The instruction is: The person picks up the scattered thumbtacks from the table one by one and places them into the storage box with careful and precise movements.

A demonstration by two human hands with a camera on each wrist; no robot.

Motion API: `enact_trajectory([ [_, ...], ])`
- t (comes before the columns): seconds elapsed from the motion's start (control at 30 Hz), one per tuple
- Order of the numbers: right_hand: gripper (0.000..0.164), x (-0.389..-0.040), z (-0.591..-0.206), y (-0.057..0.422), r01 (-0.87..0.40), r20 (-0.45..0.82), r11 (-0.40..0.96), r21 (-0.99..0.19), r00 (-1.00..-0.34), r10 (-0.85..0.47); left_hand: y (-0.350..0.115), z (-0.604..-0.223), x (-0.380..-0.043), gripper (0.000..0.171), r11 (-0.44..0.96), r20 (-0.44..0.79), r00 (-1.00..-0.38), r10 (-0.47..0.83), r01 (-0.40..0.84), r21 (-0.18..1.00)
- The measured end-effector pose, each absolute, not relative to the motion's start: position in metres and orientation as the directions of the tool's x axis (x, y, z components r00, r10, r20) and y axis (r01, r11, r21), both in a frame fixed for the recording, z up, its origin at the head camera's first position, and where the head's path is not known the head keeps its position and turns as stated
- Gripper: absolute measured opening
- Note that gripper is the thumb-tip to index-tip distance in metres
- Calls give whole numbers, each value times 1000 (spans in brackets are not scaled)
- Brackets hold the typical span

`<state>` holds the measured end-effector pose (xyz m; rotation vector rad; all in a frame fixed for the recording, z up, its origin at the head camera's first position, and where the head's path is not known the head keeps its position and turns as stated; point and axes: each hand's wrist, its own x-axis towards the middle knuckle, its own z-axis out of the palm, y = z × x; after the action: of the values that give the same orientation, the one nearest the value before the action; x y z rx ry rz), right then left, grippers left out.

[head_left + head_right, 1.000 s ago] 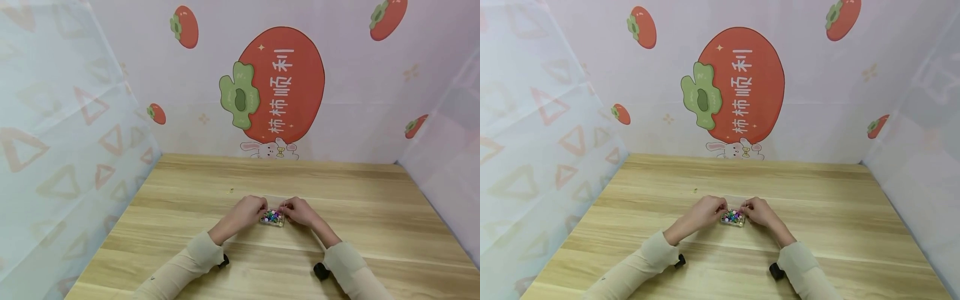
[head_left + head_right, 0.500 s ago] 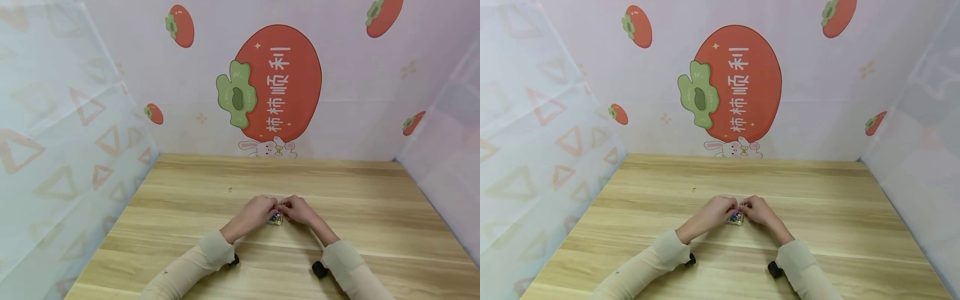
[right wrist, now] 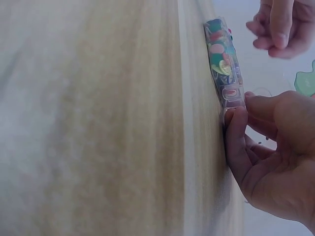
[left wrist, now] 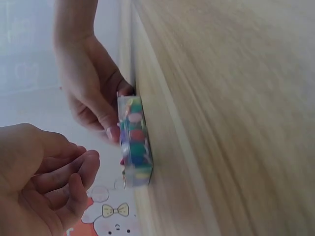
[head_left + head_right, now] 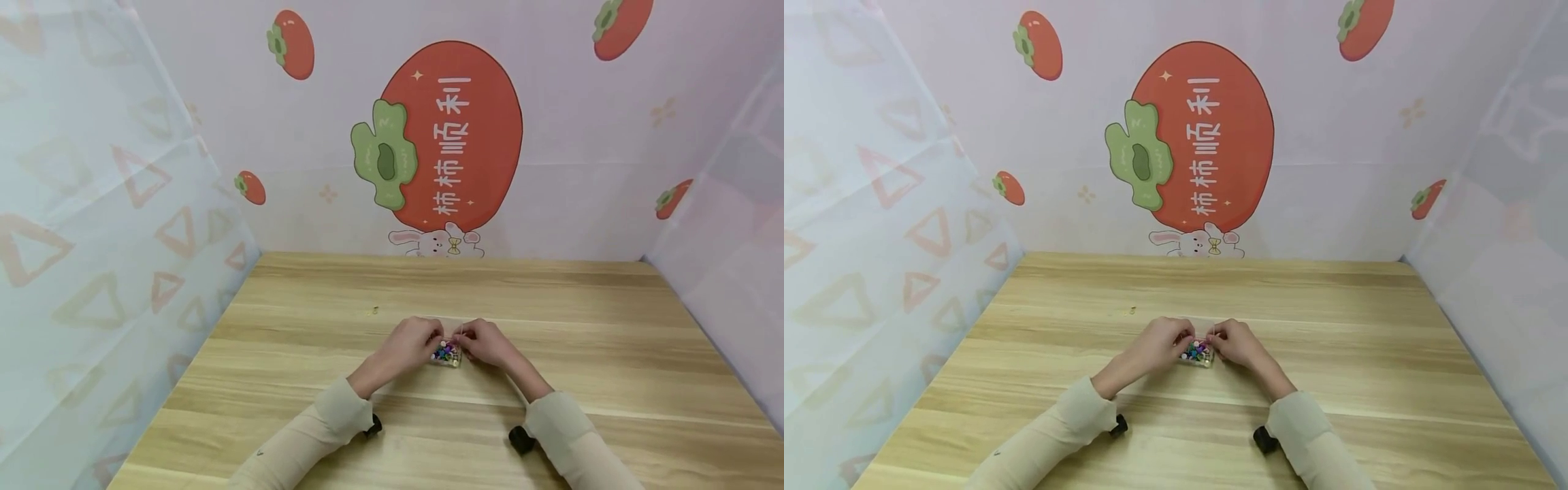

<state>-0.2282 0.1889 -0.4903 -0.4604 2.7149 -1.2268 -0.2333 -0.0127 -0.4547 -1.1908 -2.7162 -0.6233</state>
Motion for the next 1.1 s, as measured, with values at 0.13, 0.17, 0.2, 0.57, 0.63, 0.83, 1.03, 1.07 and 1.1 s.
enact_trajectory([
  [0.13, 15, -228, -491, 190, -210, 9, 628, -750, -952, -307, -26, -453, -236, 12, 619, 264, -711, 652, 700, 356],
  [0.17, 15, -228, -491, 190, -206, 7, 630, -749, -953, -302, -30, -453, -237, 12, 625, 265, -718, 644, 693, 359],
  [0.2, 15, -228, -492, 191, -200, 3, 632, -749, -954, -299, -33, -453, -238, 12, 632, 266, -724, 636, 687, 359],
  [0.57, 14, -228, -493, 190, -183, -12, 634, -751, -957, -291, -74, -456, -257, 10, 725, 245, -811, 532, 585, 364],
  [0.63, 15, -228, -493, 191, -190, -7, 636, -748, -956, -293, -80, -456, -263, 11, 742, 241, -819, 521, 574, 348],
  [0.83, 15, -228, -490, 191, -201, 1, 636, -745, -954, -300, -95, -462, -277, 16, 783, 235, -847, 477, 531, 324],
  [1.03, 16, -227, -488, 189, -195, -8, 635, -747, -953, -302, -106, -471, -291, 24, 829, 201, -883, 424, 468, 307],
  [1.07, 16, -227, -488, 189, -191, -12, 633, -750, -953, -302, -107, -473, -293, 25, 840, 190, -889, 416, 456, 294],
  [1.1, 16, -226, -489, 188, -191, -12, 634, -749, -953, -302, -108, -475, -295, 25, 851, 179, -894, 411, 447, 276],
])
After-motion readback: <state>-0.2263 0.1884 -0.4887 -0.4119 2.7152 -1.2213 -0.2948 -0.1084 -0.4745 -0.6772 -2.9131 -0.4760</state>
